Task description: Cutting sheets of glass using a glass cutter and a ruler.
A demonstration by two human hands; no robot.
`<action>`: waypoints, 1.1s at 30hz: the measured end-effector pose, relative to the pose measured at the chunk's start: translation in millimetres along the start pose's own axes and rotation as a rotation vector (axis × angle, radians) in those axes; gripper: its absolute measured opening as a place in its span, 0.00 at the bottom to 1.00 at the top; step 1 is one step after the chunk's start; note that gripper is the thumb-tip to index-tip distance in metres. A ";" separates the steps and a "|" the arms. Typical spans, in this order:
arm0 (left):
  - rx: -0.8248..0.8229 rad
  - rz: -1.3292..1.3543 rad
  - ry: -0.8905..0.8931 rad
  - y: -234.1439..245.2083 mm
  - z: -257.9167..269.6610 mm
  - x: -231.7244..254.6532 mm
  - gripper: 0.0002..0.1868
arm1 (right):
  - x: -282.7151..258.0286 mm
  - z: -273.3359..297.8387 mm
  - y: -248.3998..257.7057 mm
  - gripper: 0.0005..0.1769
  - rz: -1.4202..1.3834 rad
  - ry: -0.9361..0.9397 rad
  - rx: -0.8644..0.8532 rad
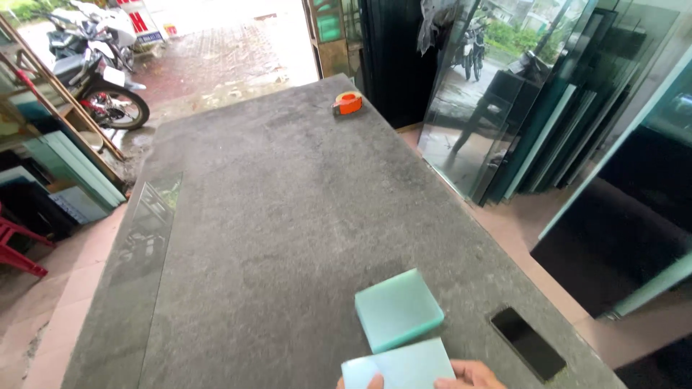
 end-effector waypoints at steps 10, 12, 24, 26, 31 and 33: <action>0.159 -0.683 -0.283 -6.1 -166.1 40.4 0.30 | -155.9 -32.2 4.5 0.28 0.046 -0.075 0.072; 0.548 -0.911 -0.619 -34.9 -217.1 10.1 0.35 | -151.0 -75.4 33.2 0.28 0.080 -0.032 0.078; 0.203 0.366 0.457 63.4 -162.2 187.4 0.65 | -177.1 -60.5 7.7 0.28 0.149 -0.051 0.063; 0.202 0.273 0.479 76.4 -154.6 214.5 0.65 | -186.5 -50.6 3.5 0.29 0.472 -0.099 0.145; 0.168 0.142 0.505 87.7 -155.1 227.3 0.65 | -236.3 -6.8 -10.0 0.45 1.203 -0.057 0.599; 0.180 0.094 0.490 89.1 -150.5 214.4 0.66 | -225.7 -10.1 5.7 0.48 1.046 -0.037 0.716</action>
Point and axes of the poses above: each hand's wrist, its own z-axis away from the middle knuckle, its own y-axis out of the back of the hand, x = y × z, the point moved 3 cm from there along -z, towards the middle knuckle, and after that the axes turned 10 degrees about -y, right-handed, at the moved point
